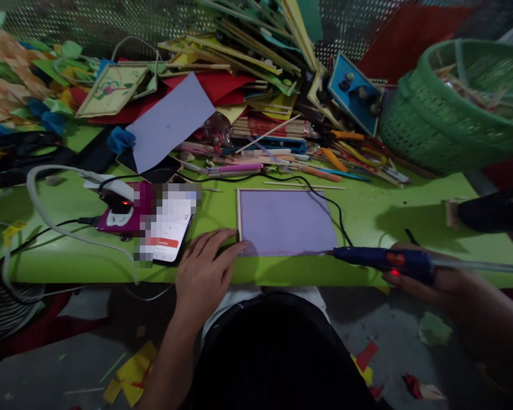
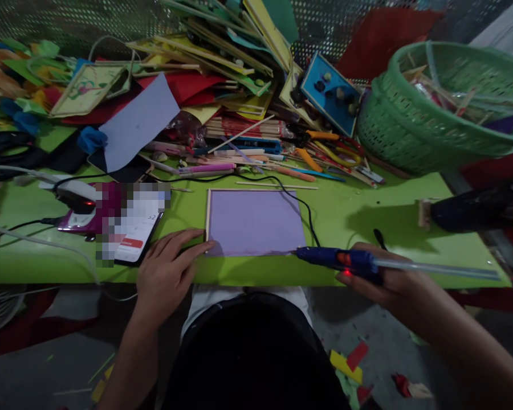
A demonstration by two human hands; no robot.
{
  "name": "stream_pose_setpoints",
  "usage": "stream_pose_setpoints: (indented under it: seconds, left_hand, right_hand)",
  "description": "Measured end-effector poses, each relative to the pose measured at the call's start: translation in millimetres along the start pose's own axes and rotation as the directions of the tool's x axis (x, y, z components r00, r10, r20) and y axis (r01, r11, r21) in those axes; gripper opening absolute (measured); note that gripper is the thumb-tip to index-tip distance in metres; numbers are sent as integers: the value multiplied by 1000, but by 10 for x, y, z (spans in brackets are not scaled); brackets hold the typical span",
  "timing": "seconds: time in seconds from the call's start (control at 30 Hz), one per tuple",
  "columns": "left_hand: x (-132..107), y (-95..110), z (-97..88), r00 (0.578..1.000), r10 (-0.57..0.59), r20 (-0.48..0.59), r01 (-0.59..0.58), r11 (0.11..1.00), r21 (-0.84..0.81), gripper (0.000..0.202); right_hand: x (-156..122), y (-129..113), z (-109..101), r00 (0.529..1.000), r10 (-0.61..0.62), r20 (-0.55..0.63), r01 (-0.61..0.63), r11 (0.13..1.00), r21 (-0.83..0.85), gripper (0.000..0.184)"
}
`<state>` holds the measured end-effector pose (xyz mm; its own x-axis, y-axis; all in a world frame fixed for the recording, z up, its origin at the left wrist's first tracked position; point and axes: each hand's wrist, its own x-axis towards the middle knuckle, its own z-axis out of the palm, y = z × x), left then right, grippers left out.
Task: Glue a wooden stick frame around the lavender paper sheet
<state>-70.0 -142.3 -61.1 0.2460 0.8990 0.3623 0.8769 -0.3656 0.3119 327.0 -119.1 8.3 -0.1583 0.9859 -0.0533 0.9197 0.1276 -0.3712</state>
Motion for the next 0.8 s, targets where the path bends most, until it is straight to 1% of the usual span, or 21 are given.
stream_pose_setpoints:
  seconds: [0.1,0.2,0.27,0.43,0.47,0.6,0.67,0.8]
  left_hand:
    - [5,0,0,1000,-1,2,1,1000,5,52]
    - [10,2,-2,1000,-4,12,4,1000,10,51]
    - [13,5,-7,1000,-8,14,7,1000,13,50]
    - [17,10,-15,1000,-5,9,5,1000,22,50]
    - [17,11,-14,1000,-3,7,3,1000,23,50]
    - [16,12,-10,1000,-4,-1,4,1000,26,49]
    - [13,10,-8,1000,-6,-3,6,1000,23,50]
    - [6,-2,-3,1000,-6,-1,6,1000,28,52]
  right_hand:
    - [30,138,2,997,-21,71,19,999,33,30]
    - [21,245,-28,997,-18,69,16,999,29,38]
    - [-18,255,-39,999,7,50,-9,999,30,40]
    - [-114,259,-20,998,64,-19,-63,998,8,41]
    - [-116,287,-16,998,62,-16,-62,998,-2,40]
    - [-76,394,-10,998,16,53,-15,1000,-9,34]
    - [-50,362,-4,999,-13,52,13,1000,4,36]
    - [-17,174,14,999,-32,29,31,999,42,39]
